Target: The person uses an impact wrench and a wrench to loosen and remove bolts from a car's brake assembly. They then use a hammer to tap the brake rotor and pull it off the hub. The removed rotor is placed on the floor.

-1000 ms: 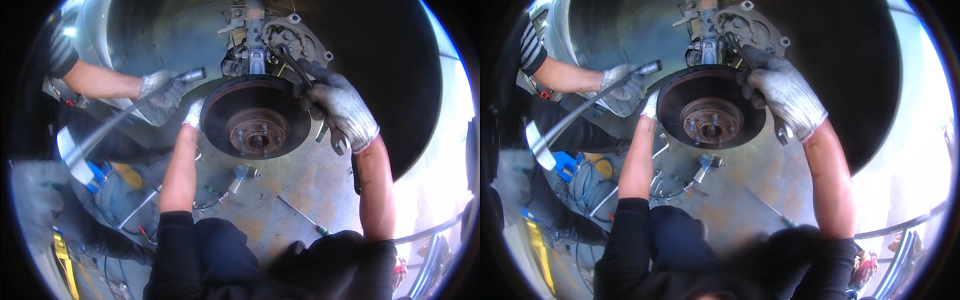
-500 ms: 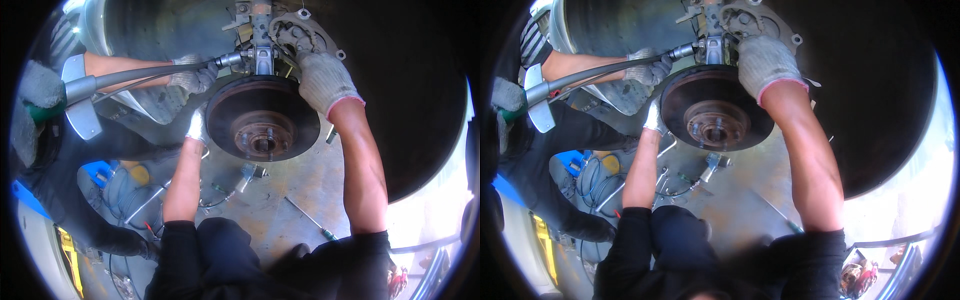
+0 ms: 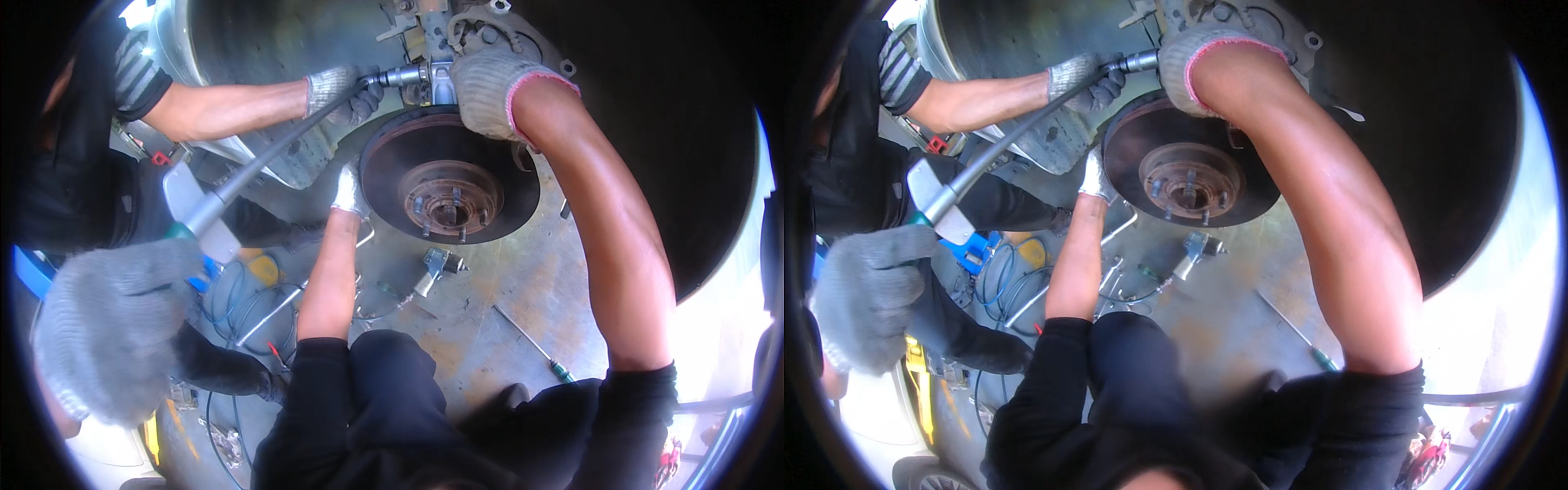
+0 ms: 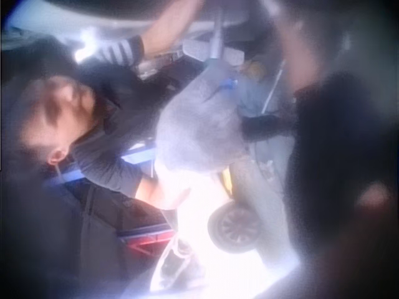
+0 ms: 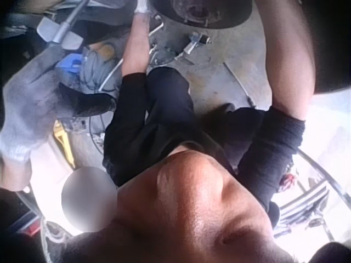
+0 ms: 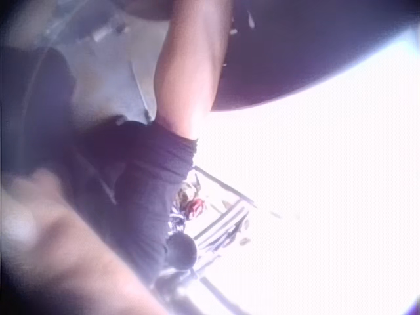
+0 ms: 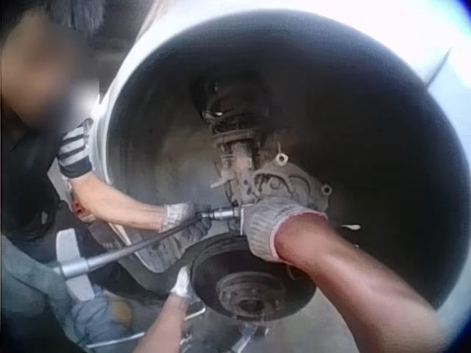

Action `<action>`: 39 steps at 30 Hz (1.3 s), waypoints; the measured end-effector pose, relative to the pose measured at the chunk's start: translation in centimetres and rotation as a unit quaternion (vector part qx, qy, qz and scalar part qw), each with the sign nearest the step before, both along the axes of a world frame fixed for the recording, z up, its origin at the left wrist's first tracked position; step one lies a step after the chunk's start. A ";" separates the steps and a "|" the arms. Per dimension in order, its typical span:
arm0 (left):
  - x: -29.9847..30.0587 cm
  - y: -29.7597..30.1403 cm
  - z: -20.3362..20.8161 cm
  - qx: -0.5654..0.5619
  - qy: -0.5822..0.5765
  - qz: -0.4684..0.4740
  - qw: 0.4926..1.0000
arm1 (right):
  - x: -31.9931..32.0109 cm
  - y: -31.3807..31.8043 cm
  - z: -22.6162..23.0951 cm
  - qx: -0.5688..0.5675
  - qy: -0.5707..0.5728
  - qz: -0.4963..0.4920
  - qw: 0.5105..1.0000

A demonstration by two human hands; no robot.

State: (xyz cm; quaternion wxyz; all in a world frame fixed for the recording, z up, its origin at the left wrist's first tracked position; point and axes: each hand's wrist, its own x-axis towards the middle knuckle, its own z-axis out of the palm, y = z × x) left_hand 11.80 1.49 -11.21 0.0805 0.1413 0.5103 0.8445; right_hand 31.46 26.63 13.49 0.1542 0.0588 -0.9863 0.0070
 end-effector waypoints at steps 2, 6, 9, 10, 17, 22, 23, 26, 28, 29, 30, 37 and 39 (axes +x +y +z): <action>0.0 0.0 -0.1 0.025 0.003 -0.004 1.000 | -0.6 0.3 1.4 0.114 -0.041 0.055 0.991; 0.1 0.1 0.1 0.008 -0.028 -0.014 0.999 | 0.3 1.0 1.7 0.051 -0.086 0.032 0.994; 0.2 0.0 0.0 -0.002 -0.012 -0.003 1.000 | 1.4 -0.6 -0.7 -0.058 0.027 0.017 0.998; 0.3 -0.1 0.0 0.018 -0.026 -0.010 0.999 | 1.2 -1.2 -1.2 -0.079 0.012 0.002 0.997; -0.1 -0.5 0.1 -0.011 0.011 -0.054 0.998 | -3.0 1.6 1.5 0.001 -0.086 0.053 0.995; -0.1 -0.5 -0.2 0.001 -0.037 -0.022 0.999 | -2.5 0.0 -0.6 -0.040 -0.059 0.052 0.996; 0.0 -0.5 -0.2 -0.043 -0.023 -0.032 0.998 | -1.9 -0.4 -1.0 -0.044 -0.059 0.051 0.996; 0.4 -0.1 0.0 -0.026 0.025 -0.061 0.997 | 0.7 -1.0 -3.0 -0.055 -0.023 0.046 0.997; 0.7 0.1 0.4 -0.031 0.018 -0.059 0.998 | 2.3 -0.6 -3.5 -0.097 -0.022 0.033 0.994; 0.9 0.2 0.5 -0.060 0.046 -0.052 0.996 | 3.2 -0.6 -3.9 -0.124 -0.003 0.023 0.992; 1.1 0.2 0.8 -0.086 0.057 -0.034 0.994 | 4.0 -0.5 -4.3 -0.156 0.016 0.019 0.987; 1.2 0.3 1.0 0.005 0.048 -0.069 0.996 | 6.3 -0.4 -7.3 -0.294 0.156 0.118 0.935; 1.0 0.2 0.8 -0.001 0.060 -0.071 0.996 | 5.9 -0.1 -8.3 -0.324 0.199 0.132 0.916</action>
